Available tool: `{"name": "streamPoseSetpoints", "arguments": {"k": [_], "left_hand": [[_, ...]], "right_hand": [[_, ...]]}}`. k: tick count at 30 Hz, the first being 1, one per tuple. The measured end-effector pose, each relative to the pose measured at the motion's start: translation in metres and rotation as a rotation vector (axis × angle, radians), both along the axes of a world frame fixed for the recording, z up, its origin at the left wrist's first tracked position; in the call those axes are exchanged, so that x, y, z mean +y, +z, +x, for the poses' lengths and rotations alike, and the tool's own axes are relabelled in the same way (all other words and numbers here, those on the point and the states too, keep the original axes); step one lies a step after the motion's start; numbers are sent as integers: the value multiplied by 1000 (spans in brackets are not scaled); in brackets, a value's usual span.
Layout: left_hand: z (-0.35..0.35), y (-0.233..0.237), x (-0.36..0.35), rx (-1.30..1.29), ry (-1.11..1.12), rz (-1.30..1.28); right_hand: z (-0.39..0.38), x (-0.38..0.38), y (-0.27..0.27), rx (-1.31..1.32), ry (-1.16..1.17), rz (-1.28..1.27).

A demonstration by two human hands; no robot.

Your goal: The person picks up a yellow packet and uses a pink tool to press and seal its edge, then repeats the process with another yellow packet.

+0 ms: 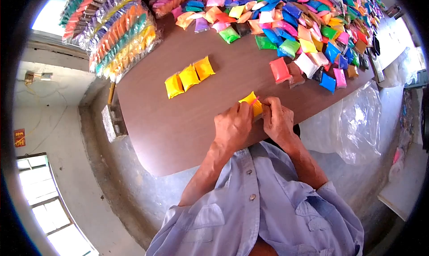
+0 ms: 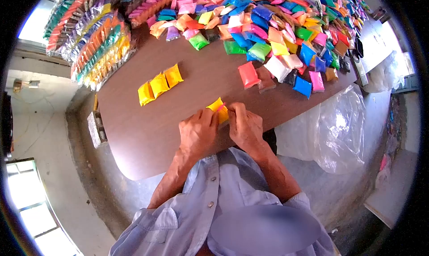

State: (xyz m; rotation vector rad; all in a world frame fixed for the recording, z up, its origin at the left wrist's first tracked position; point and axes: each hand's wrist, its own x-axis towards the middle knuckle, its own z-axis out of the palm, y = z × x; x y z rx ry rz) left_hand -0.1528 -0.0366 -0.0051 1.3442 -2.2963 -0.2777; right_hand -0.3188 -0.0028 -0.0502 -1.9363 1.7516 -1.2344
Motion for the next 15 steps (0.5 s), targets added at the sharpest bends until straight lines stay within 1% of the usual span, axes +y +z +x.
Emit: {"name": "streamPoseSetpoints", "arguments": {"k": [2,5,7,8,11,13,15], "left_hand": [[-1,2,-1,-26,23,-27],[2,1,1,38,35,-35],[2,0,10,53,-61,-78],[1,-3,14,52,-59,-79],[0,-6,17,80,-71,-33],[4,-2,6,70,6,77],[5,-4,-3,76,19,58]], "right_hand": [[0,2,0,-14,-24,13],[0,3,1,-3,-28,21],[-1,5,3,-9,-10,46],[-2,5,4,-7,3,70],[-2,4,4,5,17,57],[-2,2,1,7,14,30],[-1,0,-2,7,16,-4]]}}
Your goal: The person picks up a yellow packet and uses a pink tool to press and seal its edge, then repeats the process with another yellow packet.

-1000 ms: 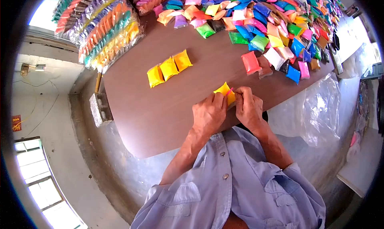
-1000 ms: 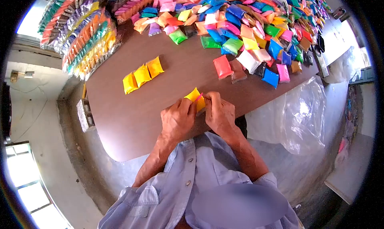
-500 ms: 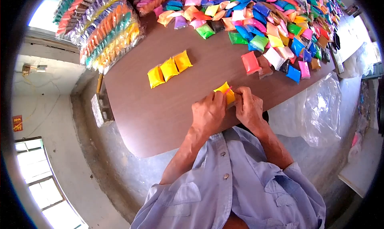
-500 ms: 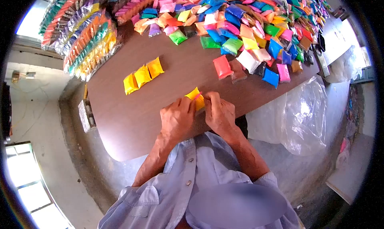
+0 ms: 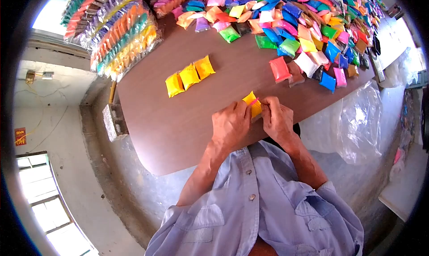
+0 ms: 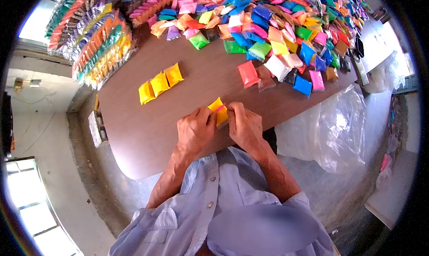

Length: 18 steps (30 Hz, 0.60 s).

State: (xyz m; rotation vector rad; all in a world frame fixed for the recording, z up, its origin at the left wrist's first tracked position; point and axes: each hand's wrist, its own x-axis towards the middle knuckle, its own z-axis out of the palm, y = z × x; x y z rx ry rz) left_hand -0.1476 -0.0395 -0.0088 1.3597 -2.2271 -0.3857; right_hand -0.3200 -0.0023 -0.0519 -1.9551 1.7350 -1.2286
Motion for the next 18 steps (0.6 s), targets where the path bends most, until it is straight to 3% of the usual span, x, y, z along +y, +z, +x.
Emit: {"name": "streamPoseSetpoints", "arguments": {"k": [5,11,18], "left_hand": [[11,-5,-20,-85,91,-4],[35,2,-17,212,191,144],[75,-15,12,277,325,54]], "right_hand": [[-3,4,3,-1,13,39],[-1,3,4,-53,-3,8],[-9,5,19,-122,99,75]]}}
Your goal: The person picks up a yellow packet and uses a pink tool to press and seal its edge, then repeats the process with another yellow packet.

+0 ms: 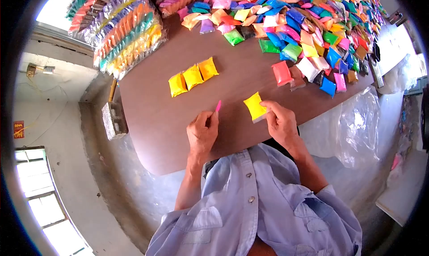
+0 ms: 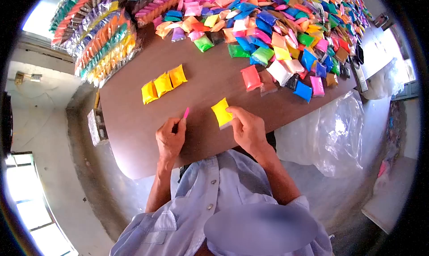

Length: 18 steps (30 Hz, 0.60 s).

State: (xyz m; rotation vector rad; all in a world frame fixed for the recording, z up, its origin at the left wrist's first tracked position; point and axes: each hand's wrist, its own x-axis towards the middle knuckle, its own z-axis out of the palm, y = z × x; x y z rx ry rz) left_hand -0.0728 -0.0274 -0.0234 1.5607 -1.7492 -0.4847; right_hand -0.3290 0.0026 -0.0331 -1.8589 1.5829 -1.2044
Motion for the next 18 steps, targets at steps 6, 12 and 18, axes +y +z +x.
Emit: {"name": "streamPoseSetpoints", "arguments": {"k": [6,12,18], "left_hand": [[4,-9,-1,12,-18,-114],[3,-8,-2,54,3,-103],[4,-9,-2,32,6,-82]], "right_hand": [[6,17,37,-222,77,369],[5,13,39,174,103,97],[3,0,40,308,224,-4]]}}
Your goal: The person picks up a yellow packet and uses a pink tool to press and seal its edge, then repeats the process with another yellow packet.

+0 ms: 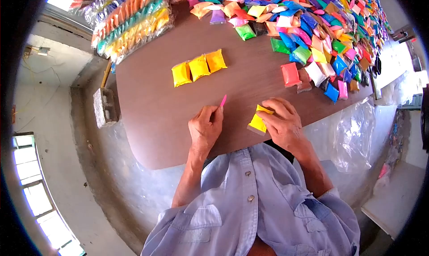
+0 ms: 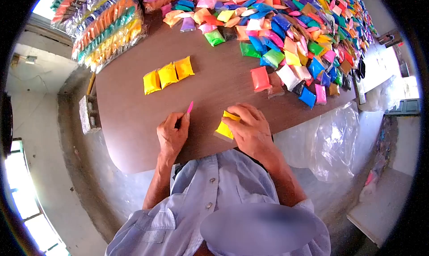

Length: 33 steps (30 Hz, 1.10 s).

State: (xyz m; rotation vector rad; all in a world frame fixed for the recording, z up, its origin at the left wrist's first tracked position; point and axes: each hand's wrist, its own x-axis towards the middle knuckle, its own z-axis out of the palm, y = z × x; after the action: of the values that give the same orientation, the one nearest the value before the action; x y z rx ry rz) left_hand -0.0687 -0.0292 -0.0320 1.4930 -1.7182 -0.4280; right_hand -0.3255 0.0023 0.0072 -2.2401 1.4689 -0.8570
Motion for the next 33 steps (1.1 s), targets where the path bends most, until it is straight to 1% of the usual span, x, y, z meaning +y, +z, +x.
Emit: {"name": "streamPoseSetpoints", "arguments": {"k": [2,4,8,12,14,17,19,21,22,23,25,27,29,30,32,33], "left_hand": [[0,1,0,5,1,-1],[0,0,-1,13,7,-7],[1,0,-3,4,-12,-16],[2,-3,-3,0,-33,-43],[3,-1,-2,-4,-30,-18],[2,-4,-1,6,-21,1],[3,-4,0,12,1,1],[3,-2,-1,26,-23,-2],[3,-1,-1,24,-28,5],[3,1,-1,26,-26,4],[2,3,-3,27,-32,-26],[3,0,-2,55,-21,-10],[4,-1,-2,82,-7,10],[5,-1,-2,112,0,4],[6,0,-2,144,14,-3],[8,3,-1,184,25,24]], "right_hand": [[-3,2,-24,39,42,-59],[-2,3,-28,31,34,-43],[1,5,-21,-5,3,19],[1,0,-10,20,6,-2],[1,-6,-2,172,163,16],[1,-5,-10,202,195,54],[1,-7,-7,209,188,21],[-1,-8,-7,123,32,119],[0,-10,-1,114,-27,108],[-1,-11,1,116,-25,107],[-7,-14,3,144,-118,313],[-11,-18,1,112,-113,311],[-11,-24,4,-30,-156,474],[-9,-28,4,-26,-150,474],[-5,-43,5,-202,-187,562],[-2,-52,3,-200,-181,563]]}}
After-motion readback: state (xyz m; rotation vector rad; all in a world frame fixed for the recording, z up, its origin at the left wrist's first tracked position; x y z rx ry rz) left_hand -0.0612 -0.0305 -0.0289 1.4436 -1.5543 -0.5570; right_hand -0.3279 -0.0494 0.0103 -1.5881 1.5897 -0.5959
